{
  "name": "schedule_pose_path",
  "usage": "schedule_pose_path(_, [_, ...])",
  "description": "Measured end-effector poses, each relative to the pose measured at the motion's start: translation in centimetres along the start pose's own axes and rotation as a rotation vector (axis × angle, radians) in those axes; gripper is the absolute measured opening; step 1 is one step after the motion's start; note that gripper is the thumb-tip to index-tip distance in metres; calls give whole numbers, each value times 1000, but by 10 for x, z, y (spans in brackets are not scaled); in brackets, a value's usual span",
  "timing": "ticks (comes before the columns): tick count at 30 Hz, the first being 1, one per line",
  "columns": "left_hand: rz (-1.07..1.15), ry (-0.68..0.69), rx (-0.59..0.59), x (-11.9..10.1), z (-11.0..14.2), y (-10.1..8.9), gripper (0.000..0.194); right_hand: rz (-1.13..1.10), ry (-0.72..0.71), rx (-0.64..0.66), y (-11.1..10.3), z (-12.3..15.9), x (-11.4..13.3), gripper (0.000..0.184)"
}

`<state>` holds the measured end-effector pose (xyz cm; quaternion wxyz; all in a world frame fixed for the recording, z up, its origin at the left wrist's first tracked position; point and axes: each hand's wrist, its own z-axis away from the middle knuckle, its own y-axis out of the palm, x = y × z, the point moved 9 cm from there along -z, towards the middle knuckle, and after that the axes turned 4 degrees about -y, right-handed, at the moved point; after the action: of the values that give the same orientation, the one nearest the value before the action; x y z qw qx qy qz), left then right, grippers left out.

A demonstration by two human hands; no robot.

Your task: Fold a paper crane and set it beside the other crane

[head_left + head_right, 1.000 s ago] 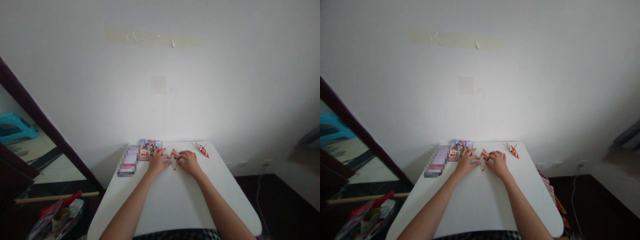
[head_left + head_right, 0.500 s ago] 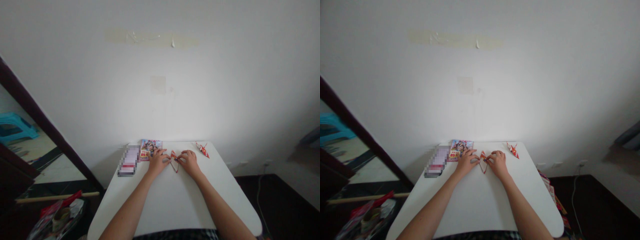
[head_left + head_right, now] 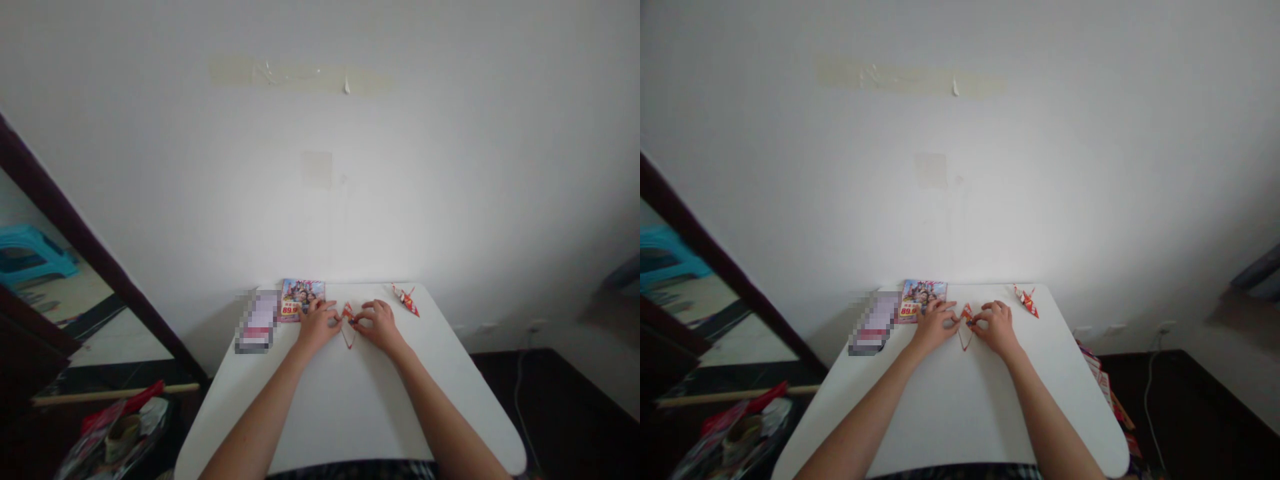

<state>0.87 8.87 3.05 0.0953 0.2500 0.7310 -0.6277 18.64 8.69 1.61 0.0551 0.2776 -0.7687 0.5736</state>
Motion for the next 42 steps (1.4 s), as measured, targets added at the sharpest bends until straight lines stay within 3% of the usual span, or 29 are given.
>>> schedule_pose_path(5, [-10, 16, 32, 1, 2, 2, 17, -5, -22, 38, -2, 3, 6, 23])
schedule_pose_path(11, [-37, 37, -86, -2, 1, 0, 17, 57, -53, -76, -5, 3, 12, 18])
schedule_pose_path(15, [-45, 15, -106, -1, 0, 0, 15, 65, -39, -102, -4, 4, 12, 18])
schedule_pose_path(23, [-64, -50, -10, 2, 1, 0, 20, 12, 11, 11, 2, 3, 4, 32])
schedule_pose_path(29, [-140, -75, 63, 4, 3, 4, 40, -14, 34, 102, 4, 2, 3, 49])
schedule_pose_path(42, [-199, -39, 151, 3, 7, 9, 64, -16, 3, 137, -2, 4, 10, 58])
